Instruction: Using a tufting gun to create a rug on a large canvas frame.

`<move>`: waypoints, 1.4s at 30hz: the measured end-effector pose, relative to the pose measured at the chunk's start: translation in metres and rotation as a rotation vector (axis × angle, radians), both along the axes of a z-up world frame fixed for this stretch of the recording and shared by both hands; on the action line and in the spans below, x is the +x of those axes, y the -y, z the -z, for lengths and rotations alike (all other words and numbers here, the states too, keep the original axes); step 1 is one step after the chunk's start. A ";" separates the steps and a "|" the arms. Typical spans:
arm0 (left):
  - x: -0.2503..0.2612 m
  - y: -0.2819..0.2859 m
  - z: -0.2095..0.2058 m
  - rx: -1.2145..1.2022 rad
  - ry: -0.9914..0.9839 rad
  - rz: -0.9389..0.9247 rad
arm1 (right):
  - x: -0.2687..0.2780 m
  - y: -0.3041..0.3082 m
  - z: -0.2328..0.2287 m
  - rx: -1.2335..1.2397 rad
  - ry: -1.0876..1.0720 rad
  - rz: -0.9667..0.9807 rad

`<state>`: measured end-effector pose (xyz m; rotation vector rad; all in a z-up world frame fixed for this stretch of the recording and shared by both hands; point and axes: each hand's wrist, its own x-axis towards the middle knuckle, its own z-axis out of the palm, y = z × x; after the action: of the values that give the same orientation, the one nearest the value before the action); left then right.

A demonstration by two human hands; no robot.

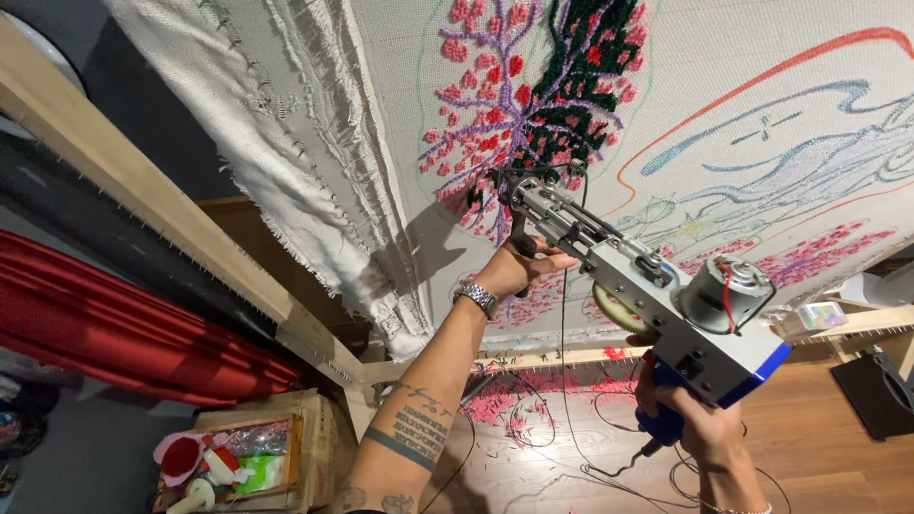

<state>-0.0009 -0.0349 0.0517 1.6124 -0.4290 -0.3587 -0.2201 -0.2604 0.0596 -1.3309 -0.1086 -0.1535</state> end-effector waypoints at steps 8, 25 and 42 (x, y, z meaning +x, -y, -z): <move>-0.028 0.001 0.004 0.130 -0.119 -0.058 | -0.006 0.013 0.020 0.000 -0.082 0.016; -0.026 -0.011 0.144 -0.208 -0.101 -0.232 | 0.010 0.060 0.085 -0.060 -0.174 -0.202; -0.061 -0.115 0.165 -0.377 -0.152 -0.400 | 0.169 -0.072 -0.042 -0.847 0.009 -0.172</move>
<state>-0.0617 0.0799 -0.1128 1.2542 -0.0458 -0.0860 -0.0507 -0.1885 0.1017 -2.1538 -0.3185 0.0465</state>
